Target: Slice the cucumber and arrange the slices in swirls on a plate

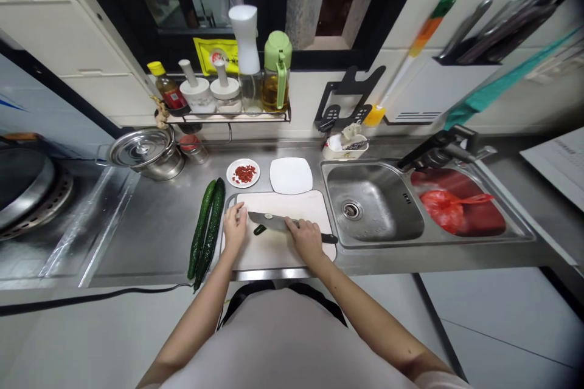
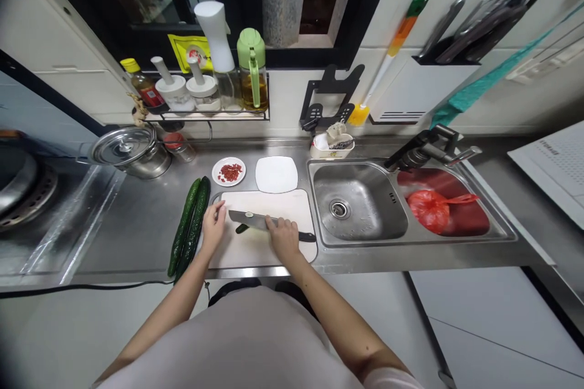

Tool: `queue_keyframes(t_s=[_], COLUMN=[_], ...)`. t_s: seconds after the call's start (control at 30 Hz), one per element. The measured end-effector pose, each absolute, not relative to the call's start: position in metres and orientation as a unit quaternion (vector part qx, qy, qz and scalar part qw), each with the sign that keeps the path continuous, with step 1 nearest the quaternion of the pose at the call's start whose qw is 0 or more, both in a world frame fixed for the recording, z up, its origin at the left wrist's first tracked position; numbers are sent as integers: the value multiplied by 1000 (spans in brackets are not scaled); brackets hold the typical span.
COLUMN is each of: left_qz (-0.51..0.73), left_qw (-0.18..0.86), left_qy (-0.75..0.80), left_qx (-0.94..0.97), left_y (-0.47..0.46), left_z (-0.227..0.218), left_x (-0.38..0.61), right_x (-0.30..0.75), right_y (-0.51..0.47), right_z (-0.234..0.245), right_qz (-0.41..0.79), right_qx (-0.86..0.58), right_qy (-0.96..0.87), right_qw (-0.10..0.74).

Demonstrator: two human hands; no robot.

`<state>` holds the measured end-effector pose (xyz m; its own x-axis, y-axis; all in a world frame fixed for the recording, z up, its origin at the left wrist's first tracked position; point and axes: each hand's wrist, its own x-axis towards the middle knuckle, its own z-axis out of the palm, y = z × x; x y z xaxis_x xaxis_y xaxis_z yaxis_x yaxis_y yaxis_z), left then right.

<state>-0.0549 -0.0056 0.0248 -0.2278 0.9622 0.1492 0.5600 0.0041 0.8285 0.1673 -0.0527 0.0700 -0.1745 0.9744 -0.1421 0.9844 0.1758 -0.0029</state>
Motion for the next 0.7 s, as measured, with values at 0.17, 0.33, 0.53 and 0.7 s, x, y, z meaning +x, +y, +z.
queue_keyframes(t_s=[0.17, 0.33, 0.53, 0.7], left_qz=[226, 200, 238, 294], left_qw=[314, 322, 353, 400], left_qy=[540, 507, 522, 571], left_qx=[748, 774, 740, 654], left_y=[24, 26, 20, 19], left_z=[52, 51, 44, 29], left_x=[-57, -48, -40, -41], right_x=[174, 177, 176, 180], right_y=[-54, -53, -53, -52], right_z=[66, 69, 70, 63], right_qz=[11, -31, -73, -63], right_qx=[616, 624, 629, 625], right_qy=[787, 781, 772, 775], right_qw=[-9, 22, 54, 67])
